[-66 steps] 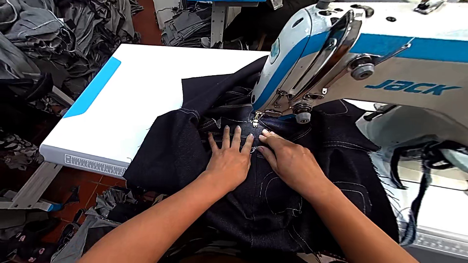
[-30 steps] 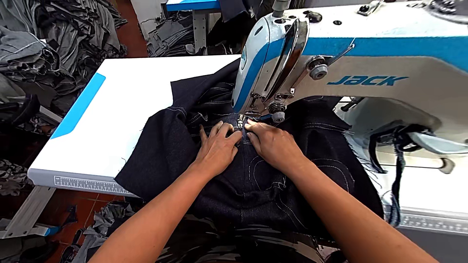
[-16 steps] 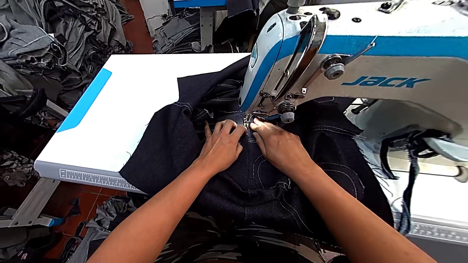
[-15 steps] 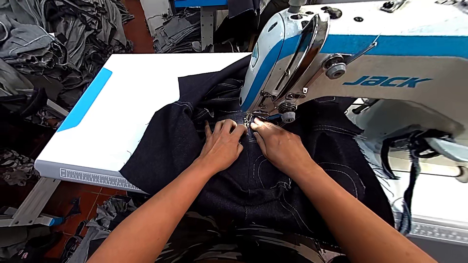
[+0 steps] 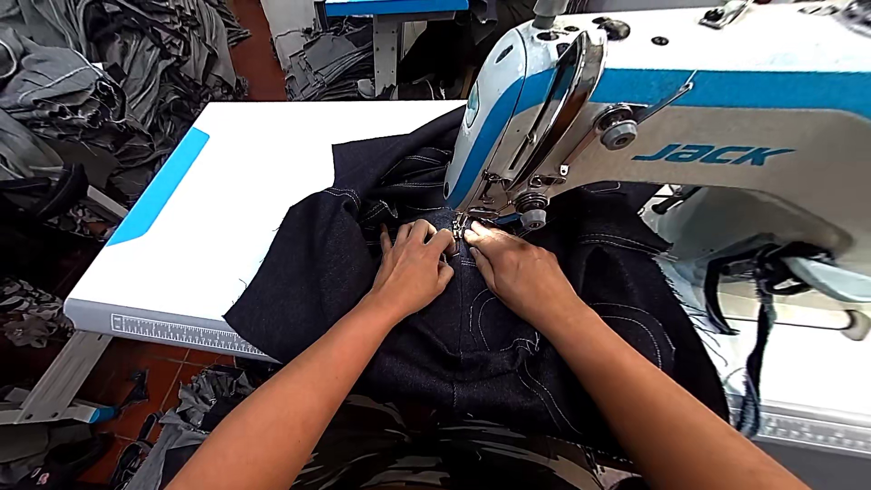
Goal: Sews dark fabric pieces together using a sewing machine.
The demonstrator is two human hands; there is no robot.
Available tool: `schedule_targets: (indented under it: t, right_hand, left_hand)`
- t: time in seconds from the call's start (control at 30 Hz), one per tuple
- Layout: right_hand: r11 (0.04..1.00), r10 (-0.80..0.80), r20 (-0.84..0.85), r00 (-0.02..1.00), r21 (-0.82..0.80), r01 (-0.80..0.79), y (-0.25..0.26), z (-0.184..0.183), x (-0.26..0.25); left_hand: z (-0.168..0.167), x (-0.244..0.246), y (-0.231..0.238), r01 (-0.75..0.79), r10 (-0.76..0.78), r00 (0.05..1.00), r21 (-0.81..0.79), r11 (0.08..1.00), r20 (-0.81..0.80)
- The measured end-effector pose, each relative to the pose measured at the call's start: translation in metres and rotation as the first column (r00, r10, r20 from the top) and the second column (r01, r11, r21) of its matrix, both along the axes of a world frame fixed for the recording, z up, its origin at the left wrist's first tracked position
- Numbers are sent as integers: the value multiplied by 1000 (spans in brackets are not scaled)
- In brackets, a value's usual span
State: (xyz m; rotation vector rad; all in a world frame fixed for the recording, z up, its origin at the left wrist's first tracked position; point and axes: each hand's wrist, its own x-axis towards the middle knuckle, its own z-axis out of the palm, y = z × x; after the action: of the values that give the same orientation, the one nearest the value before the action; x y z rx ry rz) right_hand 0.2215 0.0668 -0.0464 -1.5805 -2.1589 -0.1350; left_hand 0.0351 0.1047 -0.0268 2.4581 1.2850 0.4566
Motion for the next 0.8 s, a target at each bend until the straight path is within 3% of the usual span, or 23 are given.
schedule_targets:
  t: [0.1,0.37,0.63,0.8]
  right_hand:
    - [1000,-2,-3,1000,-5,2,1,0,0]
    - [1000,-16,1,1000,-18,16,4,0,-1]
    - [999,-33,6,999,-41,33,5,2,-1]
    - [994,42,-26,999,100,-39,-2,-2,2]
  left_hand:
    - [-3,-3,0,7,-9,995,19,1000,95]
    - [-2,-2,3,7,-6,995,-6,1000,100]
    - [4,4,9,-18,16,999,-49,999,-40]
    - [6,4,8,-15,13,999,-67,998,-40]
